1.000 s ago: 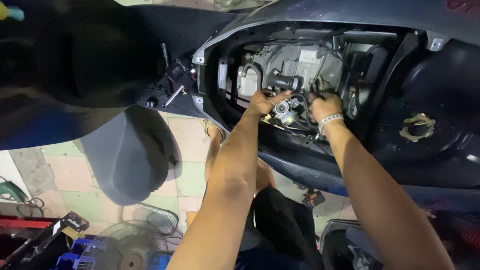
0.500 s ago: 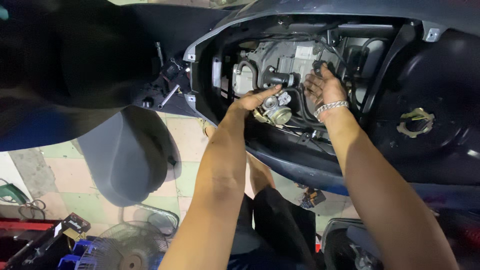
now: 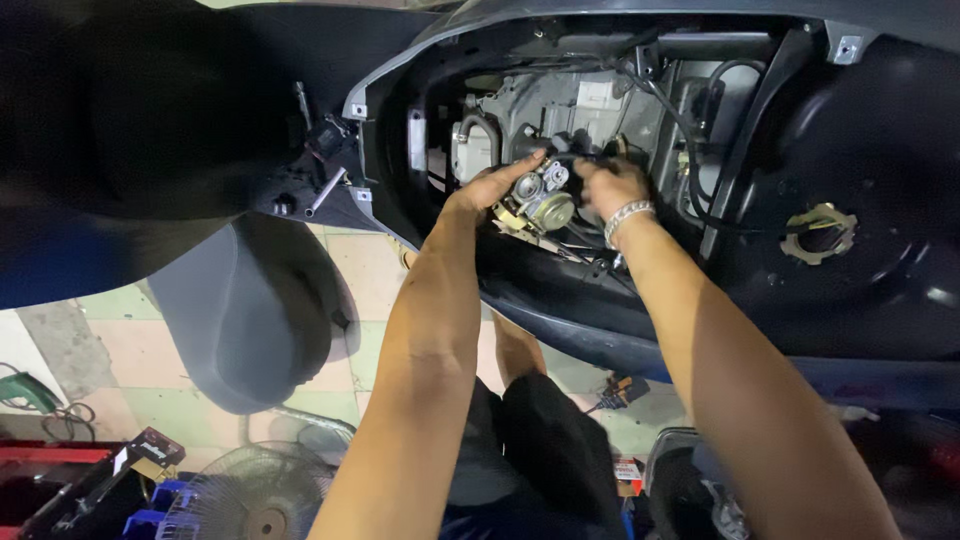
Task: The person removes a carburetor from a scooter using a cordless drill and a screwdriver, then disassembles the carburetor on the floor. The person uses a cloth to clean the work area and places the carburetor on it.
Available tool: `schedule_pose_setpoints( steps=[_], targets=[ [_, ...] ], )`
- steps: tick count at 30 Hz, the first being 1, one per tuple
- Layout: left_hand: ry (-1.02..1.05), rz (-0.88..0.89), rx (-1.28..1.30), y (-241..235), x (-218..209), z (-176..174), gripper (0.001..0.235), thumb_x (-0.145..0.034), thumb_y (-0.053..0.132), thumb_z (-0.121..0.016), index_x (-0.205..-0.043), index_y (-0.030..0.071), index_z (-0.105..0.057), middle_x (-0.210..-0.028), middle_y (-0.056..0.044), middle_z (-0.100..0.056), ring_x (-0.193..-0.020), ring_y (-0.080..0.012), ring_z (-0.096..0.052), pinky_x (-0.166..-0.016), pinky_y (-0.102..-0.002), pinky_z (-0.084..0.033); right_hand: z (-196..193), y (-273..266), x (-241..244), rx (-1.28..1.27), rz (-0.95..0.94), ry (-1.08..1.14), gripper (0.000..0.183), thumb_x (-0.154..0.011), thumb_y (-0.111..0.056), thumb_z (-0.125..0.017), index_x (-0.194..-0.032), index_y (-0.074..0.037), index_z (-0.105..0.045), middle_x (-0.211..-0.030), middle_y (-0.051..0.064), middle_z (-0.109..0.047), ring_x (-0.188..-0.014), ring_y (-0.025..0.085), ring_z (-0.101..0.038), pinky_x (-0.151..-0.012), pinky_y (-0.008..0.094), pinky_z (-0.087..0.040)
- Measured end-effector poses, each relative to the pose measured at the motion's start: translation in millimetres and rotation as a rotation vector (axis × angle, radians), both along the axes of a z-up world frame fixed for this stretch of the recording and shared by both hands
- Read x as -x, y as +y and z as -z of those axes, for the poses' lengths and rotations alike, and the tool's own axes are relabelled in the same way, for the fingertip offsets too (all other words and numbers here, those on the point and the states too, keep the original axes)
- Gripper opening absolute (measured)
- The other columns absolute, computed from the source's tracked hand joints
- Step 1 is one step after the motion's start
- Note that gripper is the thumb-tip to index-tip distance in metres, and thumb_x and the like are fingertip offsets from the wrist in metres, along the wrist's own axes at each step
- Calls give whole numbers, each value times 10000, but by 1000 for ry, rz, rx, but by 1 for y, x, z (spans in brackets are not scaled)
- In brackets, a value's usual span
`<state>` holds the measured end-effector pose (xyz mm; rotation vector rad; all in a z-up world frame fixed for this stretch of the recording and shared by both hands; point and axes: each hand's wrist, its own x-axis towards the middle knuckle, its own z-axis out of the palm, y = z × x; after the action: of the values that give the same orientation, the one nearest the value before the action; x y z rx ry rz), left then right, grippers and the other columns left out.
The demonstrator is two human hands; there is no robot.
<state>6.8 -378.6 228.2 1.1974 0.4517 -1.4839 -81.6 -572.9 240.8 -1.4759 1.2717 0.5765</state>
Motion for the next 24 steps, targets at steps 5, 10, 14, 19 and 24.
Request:
schedule_pose_setpoints(
  steps=[5,10,14,19,24],
  targets=[
    [7,-10,31,2,0,3,777,-817,697,-676,-1191,18,-732,-977,-145,-718,-697,-222,-662,-543,-367,-492,-28,17,-6,-458,1,129,608,-814,-556,-711,-1224,-109,-666,-1151,102,-718,-1054,274,-690,-910,438,-578],
    [26,10,6,-5,-3,25,804,-838,735,-622,-1138,-6,-709,-986,-161,-727,-731,-207,-699,-660,-352,-589,-38,15,-17,-486,125,119,570,-814,-534,-618,-1204,-121,-665,-1131,149,-708,-1000,290,-684,-878,493,-589],
    [-172,101,-163,14,-7,58,746,-903,659,-558,-1100,-34,-754,-1045,-244,-818,-852,-300,-787,-791,-345,-627,-48,-9,-22,-508,357,167,594,-879,-582,-522,-1213,-112,-664,-1130,149,-718,-977,274,-697,-827,449,-582],
    [-590,1003,-437,44,8,108,592,-897,523,-602,-1121,-2,-759,-1140,-242,-764,-1015,-332,-723,-894,-373,-579,-56,-23,-23,-488,564,135,672,-909,-636,-456,-1231,-90,-680,-1130,163,-735,-960,297,-716,-670,369,-568],
    [-530,1133,-407,33,30,125,553,-882,467,-619,-1145,-4,-743,-1187,-251,-736,-1095,-348,-692,-945,-375,-553,-55,-27,-19,-593,655,-12,644,-936,-590,-404,-1273,-117,-684,-1179,126,-737,-1042,302,-728,-697,386,-671]
  ],
)
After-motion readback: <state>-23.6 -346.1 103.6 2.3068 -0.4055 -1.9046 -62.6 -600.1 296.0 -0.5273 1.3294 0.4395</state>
